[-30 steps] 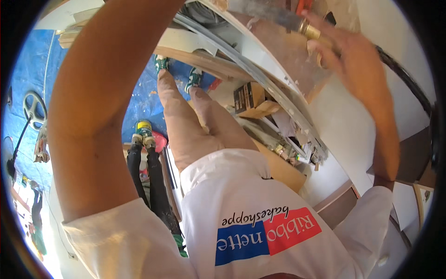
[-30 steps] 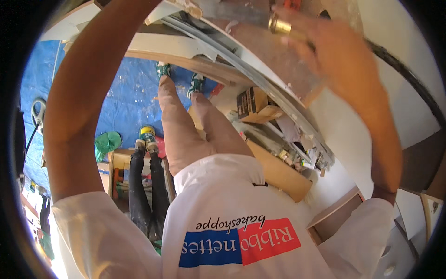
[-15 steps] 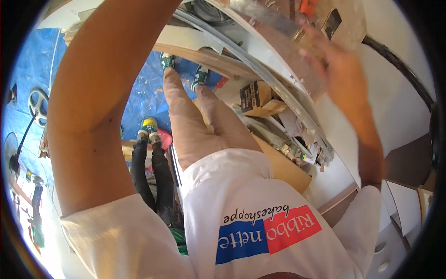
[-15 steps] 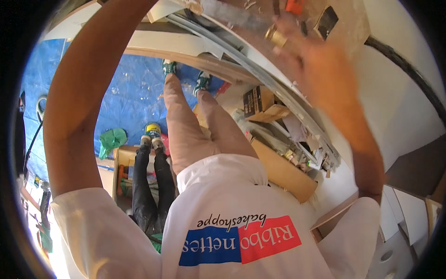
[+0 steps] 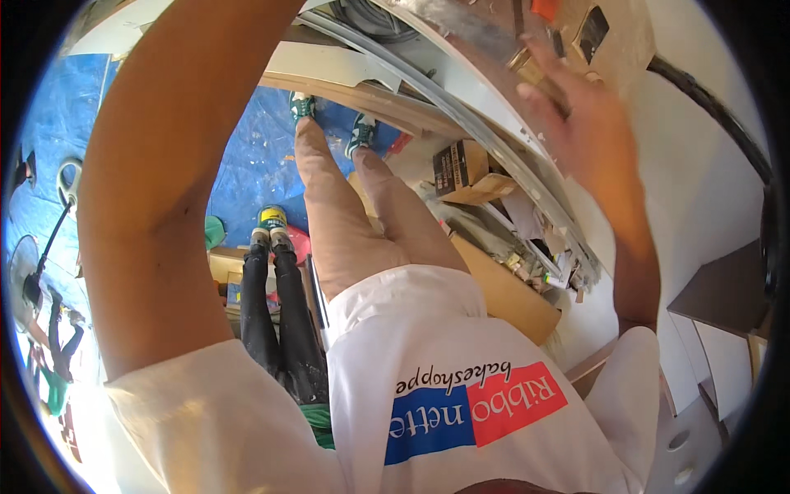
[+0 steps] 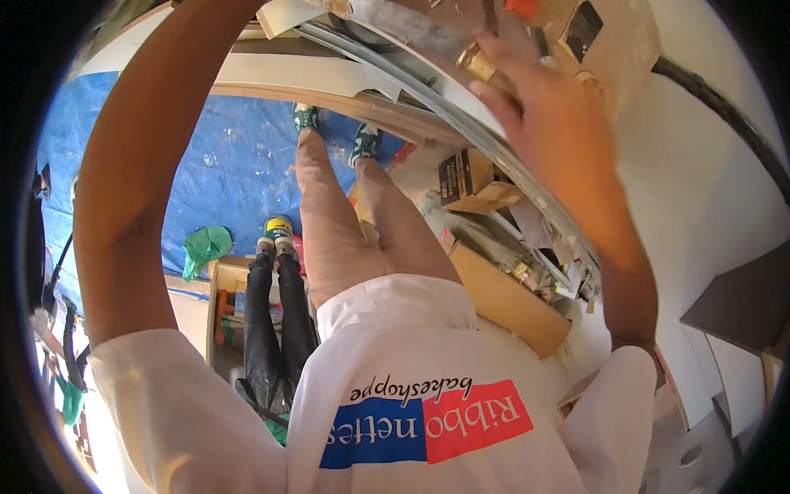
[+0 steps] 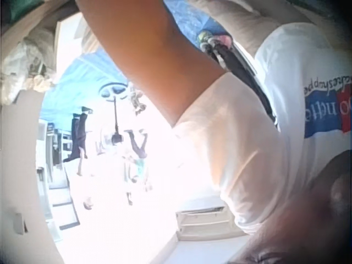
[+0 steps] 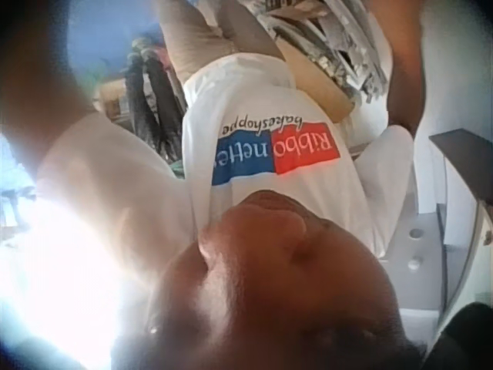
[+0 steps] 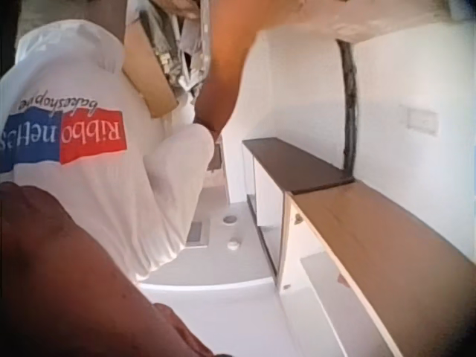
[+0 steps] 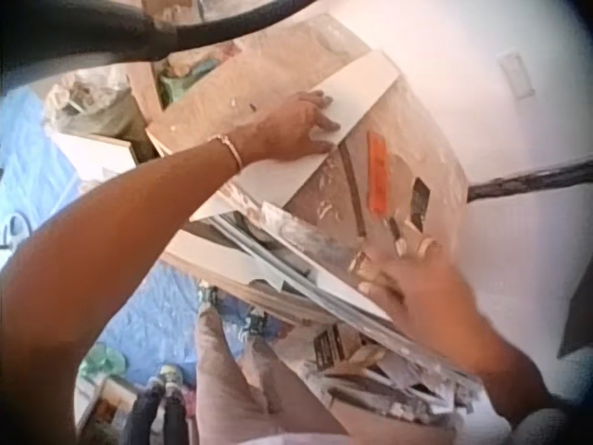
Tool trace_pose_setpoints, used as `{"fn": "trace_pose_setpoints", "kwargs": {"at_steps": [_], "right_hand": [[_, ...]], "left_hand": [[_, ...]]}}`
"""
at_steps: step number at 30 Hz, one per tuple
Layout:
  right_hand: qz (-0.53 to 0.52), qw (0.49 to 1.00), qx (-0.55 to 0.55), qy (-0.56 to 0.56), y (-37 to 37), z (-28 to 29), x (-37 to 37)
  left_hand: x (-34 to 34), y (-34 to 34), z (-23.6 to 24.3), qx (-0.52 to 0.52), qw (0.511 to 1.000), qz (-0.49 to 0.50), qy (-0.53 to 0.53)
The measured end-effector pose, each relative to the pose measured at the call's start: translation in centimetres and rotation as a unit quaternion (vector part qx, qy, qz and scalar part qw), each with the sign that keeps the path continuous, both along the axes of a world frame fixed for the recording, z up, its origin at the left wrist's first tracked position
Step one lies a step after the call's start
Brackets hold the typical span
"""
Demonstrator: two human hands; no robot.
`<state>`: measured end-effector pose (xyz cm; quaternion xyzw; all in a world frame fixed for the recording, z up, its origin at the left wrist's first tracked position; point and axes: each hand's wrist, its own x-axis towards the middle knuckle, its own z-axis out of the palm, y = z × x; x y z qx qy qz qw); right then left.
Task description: The person uses a chisel to carve and shape the edges of a wooden plank on a workbench. They then use a sanding block to smooth the surfaces of the wood, flipping the plank to work on different sides.
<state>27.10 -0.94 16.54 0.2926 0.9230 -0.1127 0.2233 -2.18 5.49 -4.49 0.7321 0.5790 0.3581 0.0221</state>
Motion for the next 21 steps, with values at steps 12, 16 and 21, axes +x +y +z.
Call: {"fn": "trace_pose_setpoints", "kwargs": {"at_steps": [12, 16, 21], "right_hand": [[0.025, 0.999, -0.006, 0.039, -0.4, -1.8, -2.0], [0.032, 0.997, 0.002, 0.063, -0.9, -3.5, -0.8], [-0.029, 0.999, -0.029, 0.006, -4.4, -0.6, 1.7]], "left_hand": [[1.5, -1.3, 0.9, -0.016, 1.000, -0.005, -0.022], [0.9, -1.2, 0.3, -0.013, 1.000, 0.005, -0.024], [0.6, -0.8, 0.8, -0.026, 0.999, 0.007, -0.016]]}}
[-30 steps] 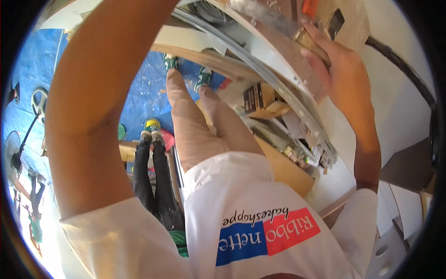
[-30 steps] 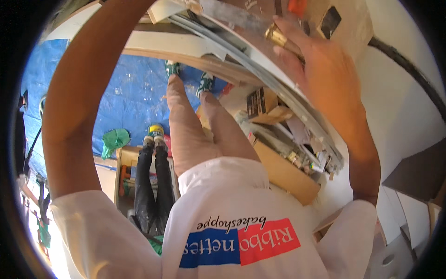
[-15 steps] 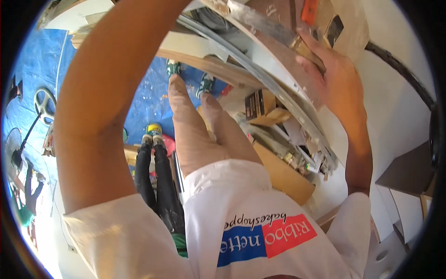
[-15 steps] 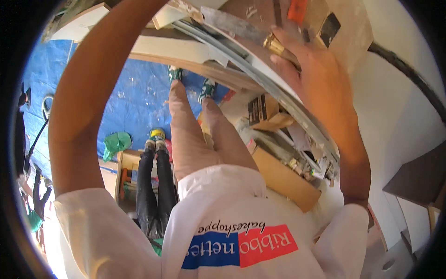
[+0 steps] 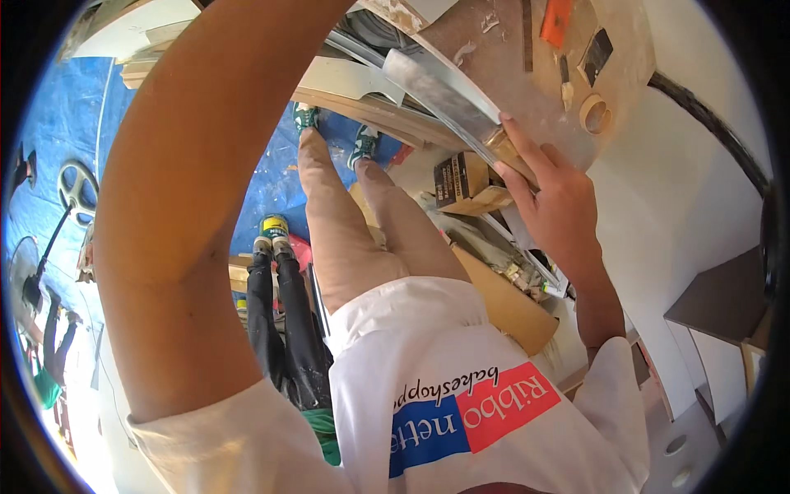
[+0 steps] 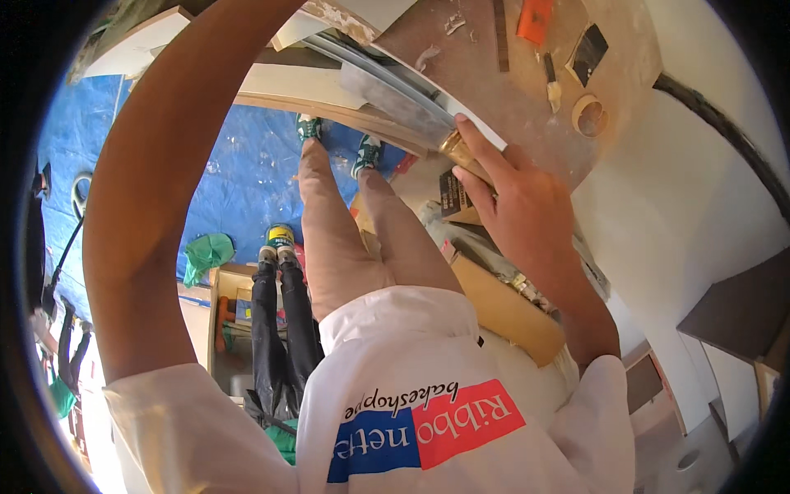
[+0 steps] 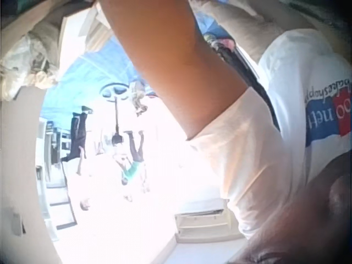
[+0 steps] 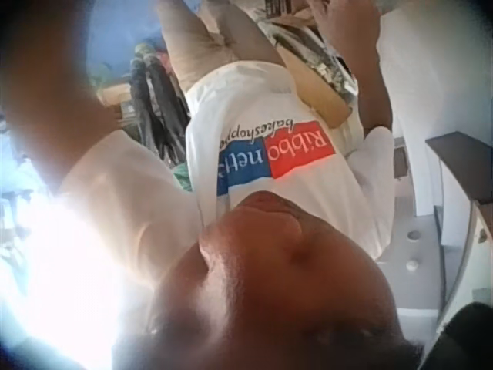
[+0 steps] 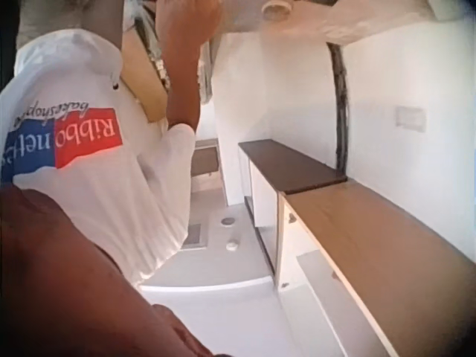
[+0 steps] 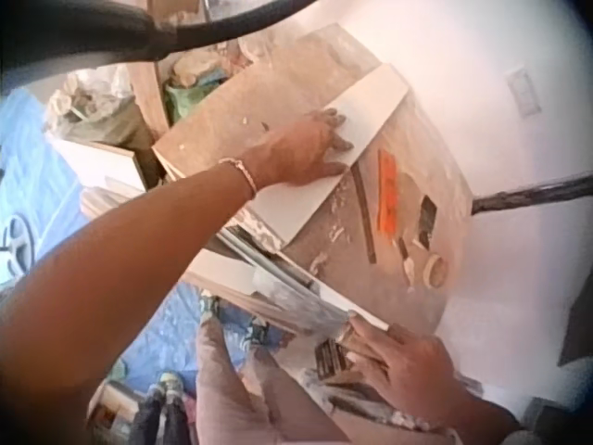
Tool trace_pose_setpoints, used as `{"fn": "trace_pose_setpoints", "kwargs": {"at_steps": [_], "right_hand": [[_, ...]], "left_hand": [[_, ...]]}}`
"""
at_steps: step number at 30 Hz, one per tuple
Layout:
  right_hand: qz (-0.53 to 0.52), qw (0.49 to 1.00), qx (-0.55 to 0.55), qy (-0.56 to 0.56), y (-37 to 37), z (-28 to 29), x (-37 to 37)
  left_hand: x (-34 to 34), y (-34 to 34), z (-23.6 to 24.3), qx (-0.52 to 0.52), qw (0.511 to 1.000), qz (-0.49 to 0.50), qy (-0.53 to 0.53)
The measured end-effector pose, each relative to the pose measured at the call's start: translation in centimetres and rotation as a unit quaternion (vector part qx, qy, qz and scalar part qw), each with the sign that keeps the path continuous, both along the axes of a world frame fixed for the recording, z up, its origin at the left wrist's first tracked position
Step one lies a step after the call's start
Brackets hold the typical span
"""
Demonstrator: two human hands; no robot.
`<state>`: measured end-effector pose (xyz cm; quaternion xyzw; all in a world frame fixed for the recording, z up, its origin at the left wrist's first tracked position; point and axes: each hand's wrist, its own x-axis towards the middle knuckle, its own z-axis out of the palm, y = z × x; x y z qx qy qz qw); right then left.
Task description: The person uses a chisel to carve and shape the edges of a wooden plank on a workbench. They then use a sanding block to smooth the surfaces of the wood, flipping the plank to work on different sides.
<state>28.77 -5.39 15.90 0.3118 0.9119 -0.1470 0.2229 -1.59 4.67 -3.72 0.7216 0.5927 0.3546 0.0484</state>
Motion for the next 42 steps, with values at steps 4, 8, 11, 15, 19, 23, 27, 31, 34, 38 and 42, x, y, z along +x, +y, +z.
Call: {"fn": "trace_pose_setpoints", "kwargs": {"at_steps": [4, 8, 11, 15, 19, 23, 27, 31, 34, 38, 42], "right_hand": [[-0.037, 0.998, 0.055, 0.001, 0.4, 0.9, -0.3], [-0.004, 0.997, 0.082, -0.010, 1.9, 1.1, -0.9], [0.012, 0.995, 0.091, -0.034, 2.4, 1.7, -2.1], [0.018, 0.994, 0.099, -0.039, 2.4, 2.4, -3.1], [0.031, 0.994, 0.098, -0.041, 2.3, 3.1, -3.7], [0.036, 0.993, 0.105, -0.041, 2.3, 3.3, -3.4], [0.036, 0.991, 0.110, -0.061, 2.6, 3.6, -3.8], [0.025, 0.989, 0.122, -0.077, 2.8, 4.2, -4.3], [0.048, 0.992, 0.118, -0.023, 3.2, 3.7, -3.7], [0.053, 0.990, 0.124, -0.025, 3.3, 3.6, -3.8], [0.052, 0.991, 0.124, -0.025, 3.3, 3.4, -4.0]], "left_hand": [[0.6, -0.5, -0.1, 0.000, 1.000, -0.003, -0.009], [0.6, -0.3, 0.1, 0.013, 1.000, -0.006, -0.006], [0.5, -0.1, 0.0, 0.022, 1.000, -0.009, -0.001], [0.3, -0.3, -0.2, 0.042, 0.999, -0.001, -0.001], [0.6, -0.4, 0.0, 0.008, 1.000, 0.012, -0.007], [0.8, -0.4, 0.1, 0.009, 1.000, 0.005, -0.002], [0.8, -0.3, 0.0, 0.020, 1.000, 0.000, 0.000], [0.8, 0.0, -0.2, 0.022, 1.000, 0.002, 0.000], [0.8, 0.1, -0.1, 0.019, 1.000, 0.000, -0.005], [0.8, -0.2, 0.1, 0.007, 1.000, -0.005, -0.025], [0.9, -0.2, 0.3, 0.010, 1.000, 0.004, -0.004]]}}
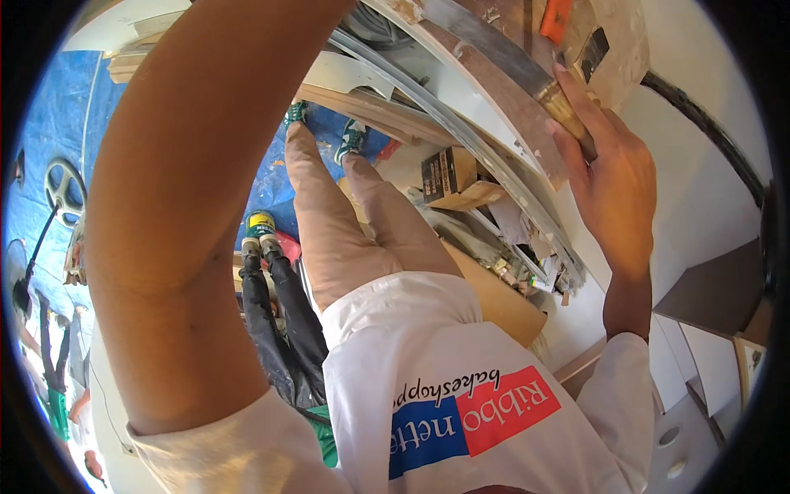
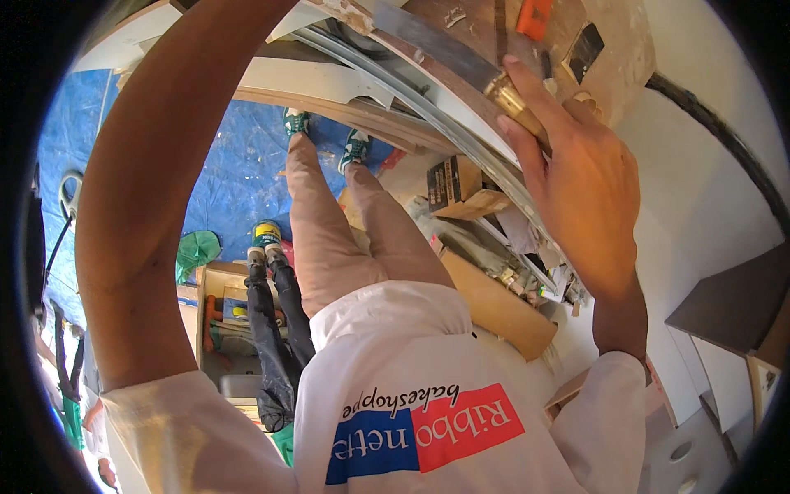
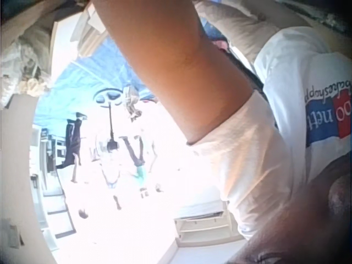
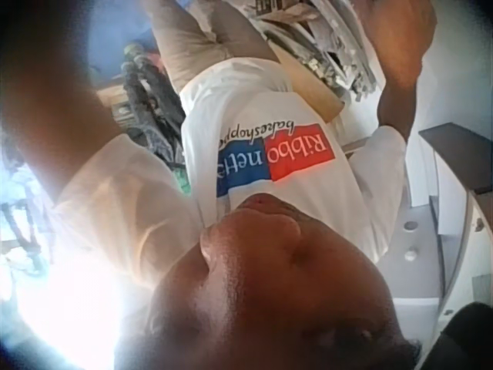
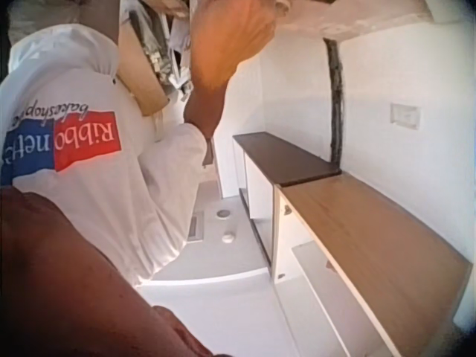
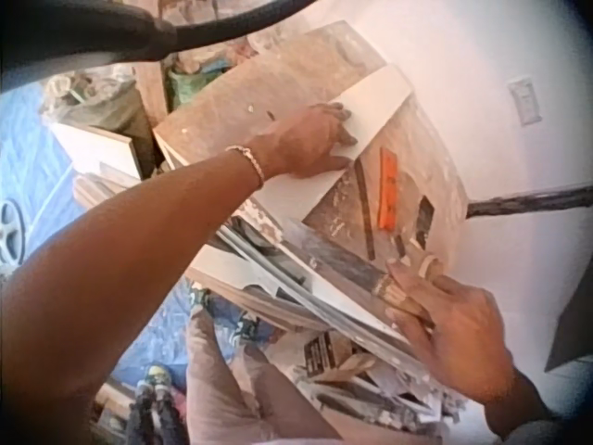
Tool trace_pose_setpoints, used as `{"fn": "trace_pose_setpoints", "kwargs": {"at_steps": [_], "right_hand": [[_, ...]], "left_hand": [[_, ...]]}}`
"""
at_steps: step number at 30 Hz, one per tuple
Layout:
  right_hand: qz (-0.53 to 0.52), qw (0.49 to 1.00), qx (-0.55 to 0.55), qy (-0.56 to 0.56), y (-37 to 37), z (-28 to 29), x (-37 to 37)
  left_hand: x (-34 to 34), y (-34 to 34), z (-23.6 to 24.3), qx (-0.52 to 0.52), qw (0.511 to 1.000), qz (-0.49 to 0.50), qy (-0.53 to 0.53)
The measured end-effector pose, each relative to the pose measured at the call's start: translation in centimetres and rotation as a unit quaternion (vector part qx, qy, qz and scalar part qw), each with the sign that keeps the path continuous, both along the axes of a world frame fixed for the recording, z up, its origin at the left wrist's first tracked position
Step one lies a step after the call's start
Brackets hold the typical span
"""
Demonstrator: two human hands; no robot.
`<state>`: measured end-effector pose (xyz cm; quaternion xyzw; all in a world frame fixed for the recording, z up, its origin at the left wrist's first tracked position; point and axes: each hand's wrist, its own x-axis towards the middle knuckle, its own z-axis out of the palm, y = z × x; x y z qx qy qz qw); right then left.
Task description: The person uses a chisel to carve and shape the edges of a wooden plank on a workbench. They then use a sanding block to smooth the surfaces of the wood, flipping the plank to work on different sides.
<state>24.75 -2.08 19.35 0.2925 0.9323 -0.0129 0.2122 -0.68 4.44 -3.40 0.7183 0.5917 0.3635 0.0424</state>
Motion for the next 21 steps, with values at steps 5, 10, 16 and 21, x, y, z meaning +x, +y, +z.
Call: {"fn": "trace_pose_setpoints", "kwargs": {"at_steps": [5, 10, 16, 21], "right_hand": [[-0.016, 1.000, -0.018, 0.014, 0.5, -0.6, 0.9], [-0.026, 0.999, -0.034, -0.020, 0.5, 0.4, -1.2], [-0.016, 1.000, -0.021, 0.008, 0.6, -1.3, 0.7], [-0.071, 0.993, -0.074, 0.055, 0.2, -3.1, 2.5]], "left_hand": [[0.2, 0.0, 0.1, 0.004, 1.000, 0.012, 0.011], [0.3, 0.1, -0.9, 0.015, 1.000, 0.015, 0.010], [-0.2, 0.5, -0.9, 0.042, 0.999, 0.005, 0.029], [0.1, 0.1, -0.1, 0.020, 0.999, 0.005, 0.024]]}}
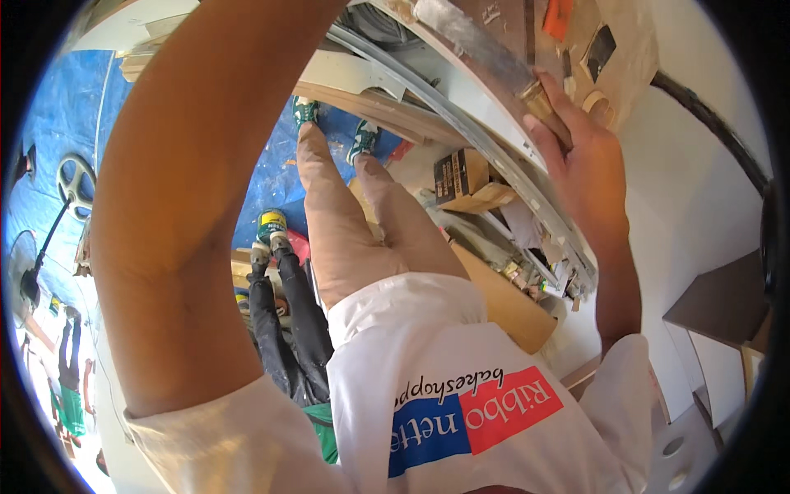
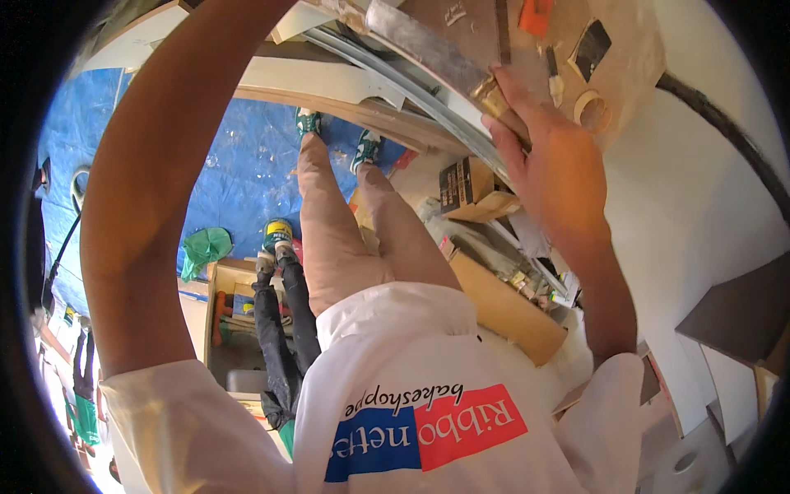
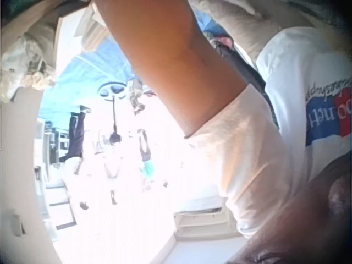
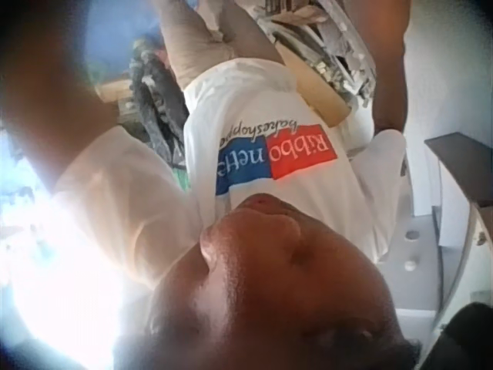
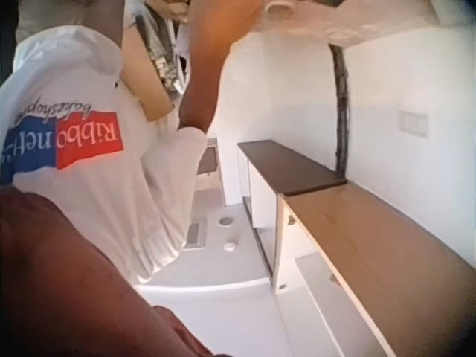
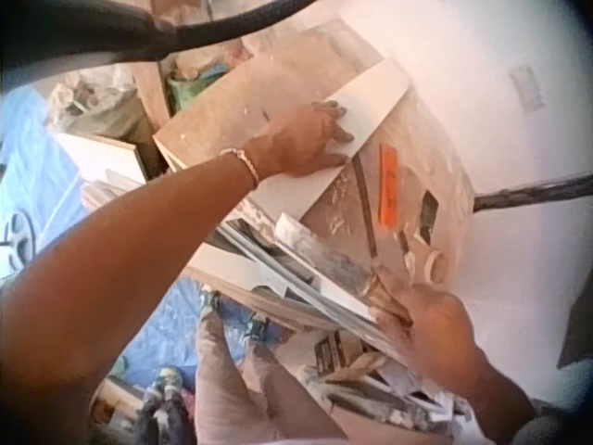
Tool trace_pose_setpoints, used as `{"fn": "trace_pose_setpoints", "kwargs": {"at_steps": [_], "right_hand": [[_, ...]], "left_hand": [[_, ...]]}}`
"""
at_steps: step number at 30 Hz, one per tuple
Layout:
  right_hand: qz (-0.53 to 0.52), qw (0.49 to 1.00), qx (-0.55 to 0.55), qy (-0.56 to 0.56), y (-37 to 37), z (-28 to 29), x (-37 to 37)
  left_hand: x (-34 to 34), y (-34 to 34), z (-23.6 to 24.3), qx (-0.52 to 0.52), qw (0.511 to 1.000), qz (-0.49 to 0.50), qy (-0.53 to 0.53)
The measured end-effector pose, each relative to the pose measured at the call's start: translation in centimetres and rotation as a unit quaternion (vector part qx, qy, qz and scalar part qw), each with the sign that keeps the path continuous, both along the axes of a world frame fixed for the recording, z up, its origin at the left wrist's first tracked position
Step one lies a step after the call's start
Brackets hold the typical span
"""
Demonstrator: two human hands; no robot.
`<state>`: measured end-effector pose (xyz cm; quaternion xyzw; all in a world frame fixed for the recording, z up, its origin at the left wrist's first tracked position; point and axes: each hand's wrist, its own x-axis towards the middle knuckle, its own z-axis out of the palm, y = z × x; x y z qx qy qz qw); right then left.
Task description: The person uses a chisel to carve and shape the edges of a wooden plank on a workbench. They then use a sanding block to smooth the surfaces of the wood, flipping the plank to work on different sides.
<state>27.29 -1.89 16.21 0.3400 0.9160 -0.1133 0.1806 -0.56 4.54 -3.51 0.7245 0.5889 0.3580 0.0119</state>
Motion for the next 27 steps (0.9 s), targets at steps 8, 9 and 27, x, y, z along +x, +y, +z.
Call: {"fn": "trace_pose_setpoints", "kwargs": {"at_steps": [8, 9, 27], "right_hand": [[0.017, 1.000, 0.003, 0.016, 0.0, -1.5, 1.3], [0.024, 1.000, 0.005, 0.018, 0.2, -1.1, 0.8], [0.014, 0.999, 0.027, -0.011, -1.9, 0.2, 1.1]], "left_hand": [[0.0, 0.1, -0.6, -0.001, 1.000, -0.004, -0.012], [0.0, -0.2, -0.5, -0.014, 1.000, -0.004, -0.020], [-0.8, 0.7, -1.4, 0.022, 0.999, -0.020, -0.014]]}}
